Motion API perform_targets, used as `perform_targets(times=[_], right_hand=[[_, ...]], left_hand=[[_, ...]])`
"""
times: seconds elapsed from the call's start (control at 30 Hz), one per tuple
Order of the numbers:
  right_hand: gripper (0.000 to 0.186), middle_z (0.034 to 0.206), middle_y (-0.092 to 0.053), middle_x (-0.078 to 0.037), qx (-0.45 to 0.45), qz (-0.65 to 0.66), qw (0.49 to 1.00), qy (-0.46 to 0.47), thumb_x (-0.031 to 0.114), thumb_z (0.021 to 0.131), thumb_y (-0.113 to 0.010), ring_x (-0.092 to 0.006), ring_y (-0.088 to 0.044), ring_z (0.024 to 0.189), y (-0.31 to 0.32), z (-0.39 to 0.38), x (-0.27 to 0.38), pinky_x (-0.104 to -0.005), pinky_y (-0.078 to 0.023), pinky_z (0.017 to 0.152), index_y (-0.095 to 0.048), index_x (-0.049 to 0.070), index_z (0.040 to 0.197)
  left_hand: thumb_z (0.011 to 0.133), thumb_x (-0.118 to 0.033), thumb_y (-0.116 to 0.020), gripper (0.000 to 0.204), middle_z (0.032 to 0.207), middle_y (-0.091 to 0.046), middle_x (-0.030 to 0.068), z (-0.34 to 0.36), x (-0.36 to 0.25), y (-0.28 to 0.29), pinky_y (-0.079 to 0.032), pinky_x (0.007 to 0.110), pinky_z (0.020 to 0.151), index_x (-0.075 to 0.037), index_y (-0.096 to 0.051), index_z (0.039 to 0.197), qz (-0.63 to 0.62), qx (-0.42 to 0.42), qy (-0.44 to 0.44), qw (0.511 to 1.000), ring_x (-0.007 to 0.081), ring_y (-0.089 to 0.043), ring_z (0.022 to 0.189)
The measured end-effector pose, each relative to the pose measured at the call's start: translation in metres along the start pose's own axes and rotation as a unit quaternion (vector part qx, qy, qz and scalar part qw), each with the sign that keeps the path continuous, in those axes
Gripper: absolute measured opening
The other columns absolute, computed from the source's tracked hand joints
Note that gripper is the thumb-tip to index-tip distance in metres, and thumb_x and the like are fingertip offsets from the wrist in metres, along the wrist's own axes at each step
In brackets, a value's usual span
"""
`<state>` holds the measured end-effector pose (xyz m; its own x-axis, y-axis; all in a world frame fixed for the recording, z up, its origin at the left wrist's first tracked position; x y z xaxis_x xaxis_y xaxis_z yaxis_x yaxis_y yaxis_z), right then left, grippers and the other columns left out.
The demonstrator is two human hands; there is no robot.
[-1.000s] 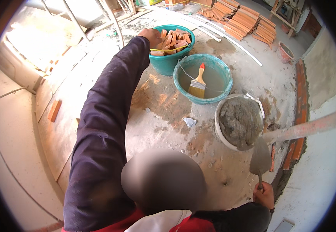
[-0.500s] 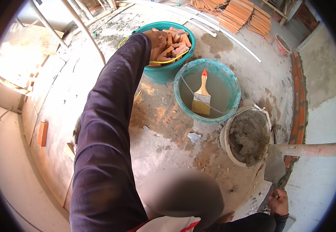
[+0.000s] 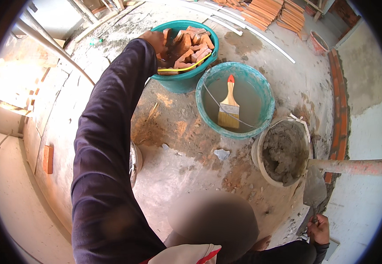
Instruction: The person applies mortar to small clay bricks using a trowel and places them into a gap at the base of a wall, occasionally tapping them with a hammer or adjusting them by hand.
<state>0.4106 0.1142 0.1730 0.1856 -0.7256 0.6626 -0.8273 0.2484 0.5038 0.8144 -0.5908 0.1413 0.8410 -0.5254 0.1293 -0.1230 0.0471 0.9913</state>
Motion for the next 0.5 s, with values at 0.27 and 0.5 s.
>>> perform_targets(times=[0.27,0.5], right_hand=[[0.006,0.055,-0.053,-0.001,-0.010,0.031,0.999,-0.004,0.000,0.078,-0.056,-0.0098,-0.050,0.044,0.005,-0.006,-0.009,-0.0248,-0.038,0.043,-0.055,0.002,0.072],[0.005,0.056,-0.051,-0.001,-0.014,0.020,1.000,-0.002,0.000,0.078,-0.058,-0.0103,-0.047,0.041,0.013,-0.008,-0.022,-0.0249,-0.038,0.040,-0.053,0.002,0.077]], left_hand=[[0.087,-0.036,-0.060,0.041,0.111,-0.067,0.0208,0.004,0.032,-0.018,-0.052,0.042,0.090,-0.008,-0.065,0.116,-0.043,-0.048,0.122,0.990,0.0358,-0.066,0.103],[0.084,-0.031,-0.070,0.025,0.089,-0.073,0.0125,0.020,0.052,0.027,-0.056,0.036,0.079,-0.015,-0.074,0.104,-0.182,-0.060,0.031,0.981,0.0237,-0.071,0.084]])
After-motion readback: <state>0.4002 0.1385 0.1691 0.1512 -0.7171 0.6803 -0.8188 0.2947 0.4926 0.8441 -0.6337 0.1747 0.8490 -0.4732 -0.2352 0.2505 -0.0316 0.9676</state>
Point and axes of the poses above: each hand's wrist, its own z-axis towards the middle knuckle, its own y-axis out of the back of the hand, x = y × z, the point moved 7 cm from there along z, towards the middle knuckle
